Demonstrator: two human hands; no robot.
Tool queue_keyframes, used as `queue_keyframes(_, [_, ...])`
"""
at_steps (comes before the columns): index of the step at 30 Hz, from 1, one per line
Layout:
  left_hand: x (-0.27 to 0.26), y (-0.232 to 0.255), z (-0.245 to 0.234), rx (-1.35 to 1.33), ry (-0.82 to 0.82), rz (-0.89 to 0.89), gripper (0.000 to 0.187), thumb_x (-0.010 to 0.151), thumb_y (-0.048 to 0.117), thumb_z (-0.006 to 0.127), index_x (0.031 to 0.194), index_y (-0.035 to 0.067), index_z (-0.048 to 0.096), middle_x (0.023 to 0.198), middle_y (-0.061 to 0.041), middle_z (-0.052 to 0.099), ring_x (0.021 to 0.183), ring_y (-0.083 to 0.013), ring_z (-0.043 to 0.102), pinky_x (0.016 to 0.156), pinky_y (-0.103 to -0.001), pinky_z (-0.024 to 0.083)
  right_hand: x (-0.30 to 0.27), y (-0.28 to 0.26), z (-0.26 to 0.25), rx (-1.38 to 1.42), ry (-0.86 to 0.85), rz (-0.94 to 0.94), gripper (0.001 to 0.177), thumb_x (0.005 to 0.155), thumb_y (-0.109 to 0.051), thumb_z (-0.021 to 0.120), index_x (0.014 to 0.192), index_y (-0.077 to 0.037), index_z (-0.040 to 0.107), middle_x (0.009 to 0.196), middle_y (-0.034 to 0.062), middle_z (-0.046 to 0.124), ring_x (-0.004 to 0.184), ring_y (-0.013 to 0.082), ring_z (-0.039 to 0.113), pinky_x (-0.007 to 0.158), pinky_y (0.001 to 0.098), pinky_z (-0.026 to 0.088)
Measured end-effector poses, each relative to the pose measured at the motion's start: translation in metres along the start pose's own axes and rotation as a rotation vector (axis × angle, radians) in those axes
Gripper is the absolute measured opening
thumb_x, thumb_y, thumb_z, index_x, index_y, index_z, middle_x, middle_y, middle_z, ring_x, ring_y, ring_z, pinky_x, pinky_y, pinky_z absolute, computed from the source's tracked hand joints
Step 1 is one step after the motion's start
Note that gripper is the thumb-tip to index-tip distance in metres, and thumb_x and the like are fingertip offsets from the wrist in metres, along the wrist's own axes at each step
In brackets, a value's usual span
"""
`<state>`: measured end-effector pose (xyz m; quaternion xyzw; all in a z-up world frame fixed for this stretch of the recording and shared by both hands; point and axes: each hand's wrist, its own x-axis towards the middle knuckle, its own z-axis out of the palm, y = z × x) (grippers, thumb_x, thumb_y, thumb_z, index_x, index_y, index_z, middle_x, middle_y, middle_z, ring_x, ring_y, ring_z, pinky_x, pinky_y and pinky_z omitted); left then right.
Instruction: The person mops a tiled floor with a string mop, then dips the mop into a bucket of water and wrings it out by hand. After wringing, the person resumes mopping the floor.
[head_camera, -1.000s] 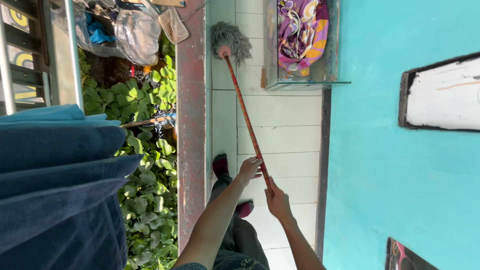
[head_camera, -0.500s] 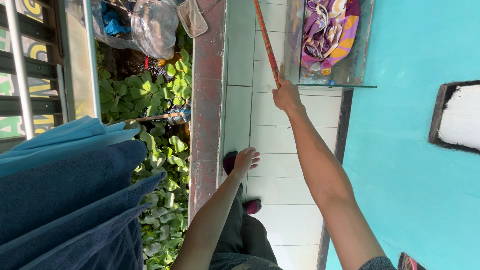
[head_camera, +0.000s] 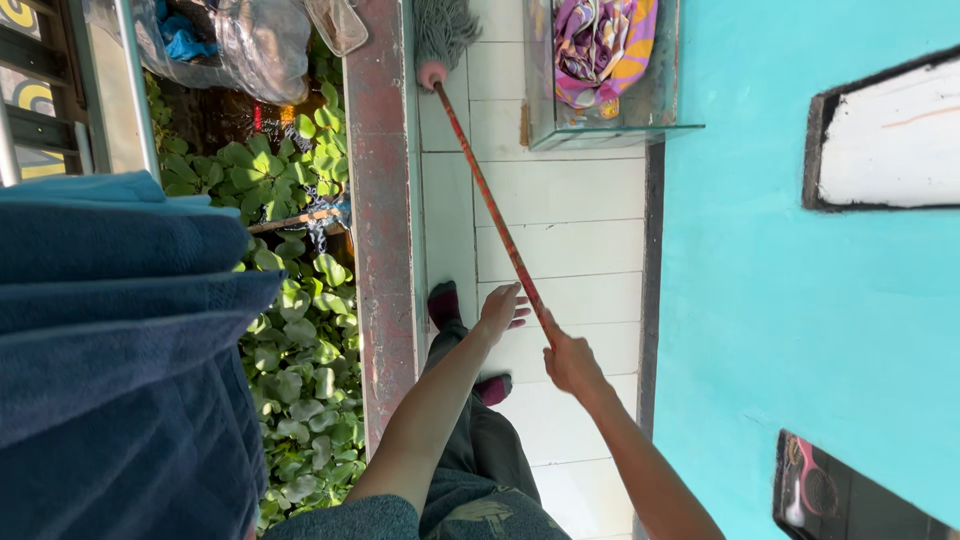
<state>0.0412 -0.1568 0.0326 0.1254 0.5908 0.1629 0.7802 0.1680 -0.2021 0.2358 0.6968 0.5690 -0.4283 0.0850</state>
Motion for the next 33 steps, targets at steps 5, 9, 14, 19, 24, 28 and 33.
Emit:
queue_keyframes(5, [-0.021, -0.061, 0.010, -0.008, 0.066, 0.054, 0.045, 0.099, 0.023, 0.063, 0.130, -0.004, 0.044, 0.094, -0.011, 0.065, 0.080, -0.0204, 0.069, 0.073, -0.038, 0.063, -0.132, 0.031, 0.050, -0.018, -0.125, 0.050, 0.084, 0.094, -0.015, 0.062, 0.162, -0.024, 0.014, 0.082, 0.0270, 0.071, 0.080, 0.0495, 0.070, 0.078, 0.0578, 0.057])
queue_keyframes(9, [-0.070, -0.109, 0.004, 0.107, 0.091, 0.041, 0.046, 0.088, 0.007, 0.065, 0.124, -0.002, 0.038, 0.084, -0.013, 0.063, 0.065, -0.0209, 0.067, 0.056, -0.037, 0.062, -0.208, 0.043, 0.081, 0.038, -0.281, 0.106, 0.081, 0.100, -0.023, 0.062, 0.163, -0.021, 0.011, 0.073, 0.0147, 0.070, 0.068, 0.0347, 0.073, 0.067, 0.0441, 0.059])
queue_keyframes(14, [-0.118, -0.146, -0.005, 0.485, 0.063, 0.067, 0.044, 0.088, 0.018, 0.070, 0.116, 0.000, 0.042, 0.085, -0.012, 0.070, 0.068, -0.0181, 0.072, 0.057, -0.030, 0.062, -0.223, 0.058, 0.113, 0.754, -0.346, 0.383, 0.077, 0.097, -0.016, 0.064, 0.163, -0.025, 0.024, 0.069, 0.0062, 0.057, 0.050, 0.0171, 0.053, 0.046, 0.0305, 0.045])
queue_keyframes(19, [-0.067, -0.141, -0.013, 0.619, 0.127, 0.285, 0.046, 0.091, 0.032, 0.065, 0.118, -0.002, 0.051, 0.090, -0.017, 0.076, 0.076, -0.0255, 0.075, 0.073, -0.037, 0.061, -0.139, 0.066, 0.142, 1.246, -0.199, 0.375, 0.073, 0.093, -0.008, 0.064, 0.160, -0.021, 0.038, 0.084, 0.0043, 0.061, 0.050, 0.0087, 0.043, 0.042, 0.0247, 0.035])
queue_keyframes(24, [-0.024, -0.109, 0.005, 0.708, 0.261, 0.607, 0.094, 0.093, 0.044, 0.068, 0.159, -0.002, 0.020, 0.104, -0.020, 0.073, 0.092, -0.0326, 0.071, 0.084, -0.040, 0.057, -0.039, 0.078, 0.129, 1.436, -0.096, 0.258, 0.068, 0.092, -0.006, 0.067, 0.156, -0.015, 0.045, 0.085, 0.0063, 0.065, 0.053, 0.0074, 0.043, 0.043, 0.0221, 0.031])
queue_keyframes(28, [-0.043, -0.070, 0.024, 0.543, 0.181, 0.390, 0.089, 0.088, 0.047, 0.062, 0.162, 0.006, 0.032, 0.098, -0.017, 0.081, 0.084, -0.0267, 0.076, 0.077, -0.032, 0.059, 0.021, 0.082, 0.115, 1.569, -0.049, 0.181, 0.064, 0.092, -0.004, 0.063, 0.154, -0.014, 0.049, 0.082, 0.0057, 0.062, 0.053, 0.0064, 0.042, 0.042, 0.0198, 0.031])
queue_keyframes(33, [-0.054, -0.069, 0.025, 0.346, 0.047, 0.399, 0.094, 0.083, 0.039, 0.081, 0.154, -0.001, 0.034, 0.115, -0.012, 0.077, 0.099, -0.0160, 0.075, 0.075, -0.029, 0.062, -0.007, 0.090, 0.105, 1.619, -0.081, 0.333, 0.061, 0.095, -0.011, 0.066, 0.153, -0.020, 0.051, 0.078, 0.0003, 0.056, 0.052, 0.0035, 0.040, 0.041, 0.0180, 0.030])
